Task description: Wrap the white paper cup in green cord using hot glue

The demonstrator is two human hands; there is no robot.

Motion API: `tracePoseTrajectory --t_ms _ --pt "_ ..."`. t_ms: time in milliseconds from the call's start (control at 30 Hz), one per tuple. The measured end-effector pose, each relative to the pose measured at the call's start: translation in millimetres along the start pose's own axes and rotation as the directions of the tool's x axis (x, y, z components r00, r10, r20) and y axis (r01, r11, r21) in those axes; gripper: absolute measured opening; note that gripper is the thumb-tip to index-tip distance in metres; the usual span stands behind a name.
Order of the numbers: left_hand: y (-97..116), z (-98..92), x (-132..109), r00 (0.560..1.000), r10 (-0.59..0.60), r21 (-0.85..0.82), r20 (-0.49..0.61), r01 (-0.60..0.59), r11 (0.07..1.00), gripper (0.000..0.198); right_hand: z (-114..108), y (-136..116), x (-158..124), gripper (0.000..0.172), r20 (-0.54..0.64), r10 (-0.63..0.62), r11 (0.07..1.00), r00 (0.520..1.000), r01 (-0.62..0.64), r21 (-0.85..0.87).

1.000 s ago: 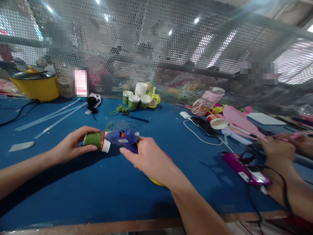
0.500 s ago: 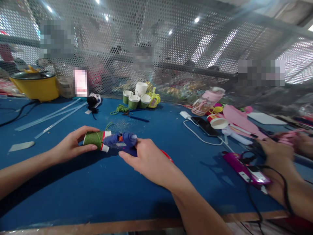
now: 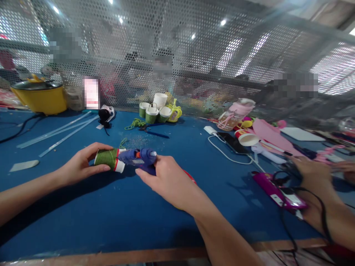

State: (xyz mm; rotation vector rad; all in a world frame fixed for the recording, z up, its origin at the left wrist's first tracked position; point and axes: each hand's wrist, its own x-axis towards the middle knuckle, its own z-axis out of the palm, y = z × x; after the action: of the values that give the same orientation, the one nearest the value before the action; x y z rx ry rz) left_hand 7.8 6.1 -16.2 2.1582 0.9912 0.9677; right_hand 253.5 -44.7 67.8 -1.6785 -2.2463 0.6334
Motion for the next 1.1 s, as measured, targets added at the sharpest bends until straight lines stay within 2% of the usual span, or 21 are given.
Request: tracePoseTrajectory --t_ms 267,500,800,1100 --pt "2 -1.4 -2 0.996 0.092 0.043 0.014 -0.093 0.995 0.04 -1 -1 1 0.043 0.014 0.068 0.99 0.998 -0.07 0.122" --pt "8 -2.5 -1 0.987 0.159 0.124 0.029 -0.162 0.979 0.039 -3 -8 3 0.036 0.0 0.095 0.98 0.995 -0.094 0.177" --pt "12 -2.2 -1 0.986 0.164 0.127 0.037 -0.167 0.978 0.038 -3 -9 7 0.032 0.005 0.128 0.978 0.992 -0.127 0.166" --pt "11 -2.0 -2 0.981 0.191 0.131 0.036 -0.194 0.972 0.038 -5 -11 4 0.037 0.016 0.134 0.975 0.991 -0.135 0.175"
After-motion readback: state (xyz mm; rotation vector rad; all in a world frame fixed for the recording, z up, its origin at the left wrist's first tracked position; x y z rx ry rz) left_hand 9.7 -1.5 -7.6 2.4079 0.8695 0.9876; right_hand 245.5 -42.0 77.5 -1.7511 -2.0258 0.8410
